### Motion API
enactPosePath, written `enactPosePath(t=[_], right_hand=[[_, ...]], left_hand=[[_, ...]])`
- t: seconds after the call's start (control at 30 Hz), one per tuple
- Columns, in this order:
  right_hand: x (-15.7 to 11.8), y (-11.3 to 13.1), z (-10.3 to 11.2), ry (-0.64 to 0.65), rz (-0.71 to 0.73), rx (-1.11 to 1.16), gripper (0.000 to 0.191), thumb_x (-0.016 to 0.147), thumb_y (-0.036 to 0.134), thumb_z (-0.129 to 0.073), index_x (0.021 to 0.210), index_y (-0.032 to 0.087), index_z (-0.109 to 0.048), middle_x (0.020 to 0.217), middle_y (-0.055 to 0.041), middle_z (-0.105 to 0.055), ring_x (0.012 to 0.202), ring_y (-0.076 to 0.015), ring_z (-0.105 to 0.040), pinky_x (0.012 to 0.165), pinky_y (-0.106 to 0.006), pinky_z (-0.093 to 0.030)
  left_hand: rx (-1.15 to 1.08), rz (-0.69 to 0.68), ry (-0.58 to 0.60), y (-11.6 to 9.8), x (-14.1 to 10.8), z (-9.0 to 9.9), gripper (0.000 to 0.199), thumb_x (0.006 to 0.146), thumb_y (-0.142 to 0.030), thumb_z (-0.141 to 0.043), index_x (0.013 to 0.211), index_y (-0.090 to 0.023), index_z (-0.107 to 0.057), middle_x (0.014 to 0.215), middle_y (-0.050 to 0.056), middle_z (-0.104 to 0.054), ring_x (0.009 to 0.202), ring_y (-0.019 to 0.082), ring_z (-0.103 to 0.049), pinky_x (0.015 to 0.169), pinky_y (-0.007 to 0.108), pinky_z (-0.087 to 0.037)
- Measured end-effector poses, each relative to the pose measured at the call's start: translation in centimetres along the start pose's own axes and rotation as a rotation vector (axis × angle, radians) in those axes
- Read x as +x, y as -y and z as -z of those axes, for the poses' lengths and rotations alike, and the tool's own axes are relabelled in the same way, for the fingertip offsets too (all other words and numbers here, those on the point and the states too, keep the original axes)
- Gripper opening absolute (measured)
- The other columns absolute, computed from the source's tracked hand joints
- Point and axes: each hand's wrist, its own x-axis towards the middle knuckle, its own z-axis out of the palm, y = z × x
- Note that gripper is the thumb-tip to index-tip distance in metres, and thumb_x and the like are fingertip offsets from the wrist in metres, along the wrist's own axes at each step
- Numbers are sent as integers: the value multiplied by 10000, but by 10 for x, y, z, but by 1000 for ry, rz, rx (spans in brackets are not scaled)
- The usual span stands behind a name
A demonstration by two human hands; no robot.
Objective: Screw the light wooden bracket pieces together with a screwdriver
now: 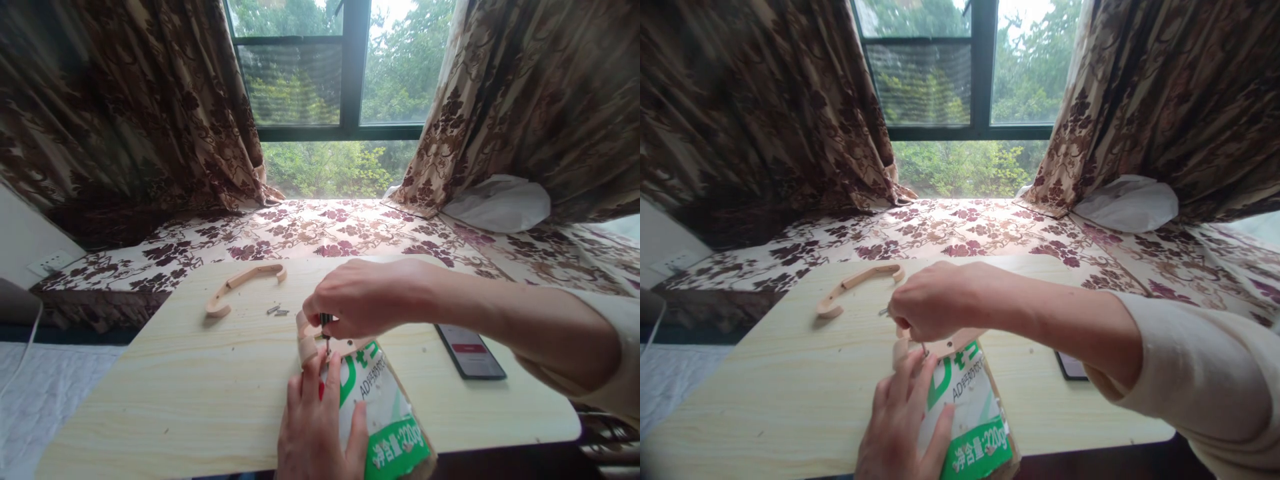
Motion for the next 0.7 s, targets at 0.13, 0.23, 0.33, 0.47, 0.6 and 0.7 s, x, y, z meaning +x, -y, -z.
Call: enactPosePath(t=[0.13,0.23,0.33,0.47,0.6,0.7], right_hand=[[-2,1,-5,-11,46,35,203,822,152,-499,931,197,-665,773,-38,-673,655,-140,-531,539,-263,-292],[0,-1,-13,-76,24,46,205,839,199,-480,900,162,-671,734,-65,-671,635,-143,-536,534,-266,-282],[0,-2,-18,-122,-70,36,252,854,266,-469,844,132,-683,715,-93,-670,616,-149,-536,518,-268,-267],[-10,-6,-19,-181,-137,144,269,854,326,-492,803,146,-686,694,-69,-660,593,-136,-516,517,-253,-289],[-39,-7,-35,-366,-205,328,242,891,302,-476,856,172,-678,668,-25,-643,582,-114,-517,550,-238,-330],[-61,-1,-65,-492,-286,460,227,916,267,-455,930,180,-664,727,-31,-656,649,-132,-559,609,-243,-379]], left_hand=[[6,-3,-6,-1,0,0,470,851,-293,-458,1310,-198,-418,1354,93,-438,1080,261,-461,846,416,-468],[20,-6,7,0,-1,0,468,854,-296,-450,1309,-185,-422,1351,101,-437,1098,266,-447,849,418,-474],[43,-22,4,2,0,1,461,848,-292,-452,1293,-174,-437,1343,106,-441,1097,265,-450,851,416,-481],[158,-141,0,8,2,5,504,826,-317,-494,1299,-153,-437,1362,110,-428,1099,263,-460,821,389,-508],[238,-188,19,10,4,10,526,828,-354,-498,1307,-148,-436,1358,105,-439,1123,260,-458,812,375,-521],[231,-173,65,10,5,13,548,828,-375,-510,1325,-160,-424,1359,82,-446,1091,231,-475,818,331,-514]])
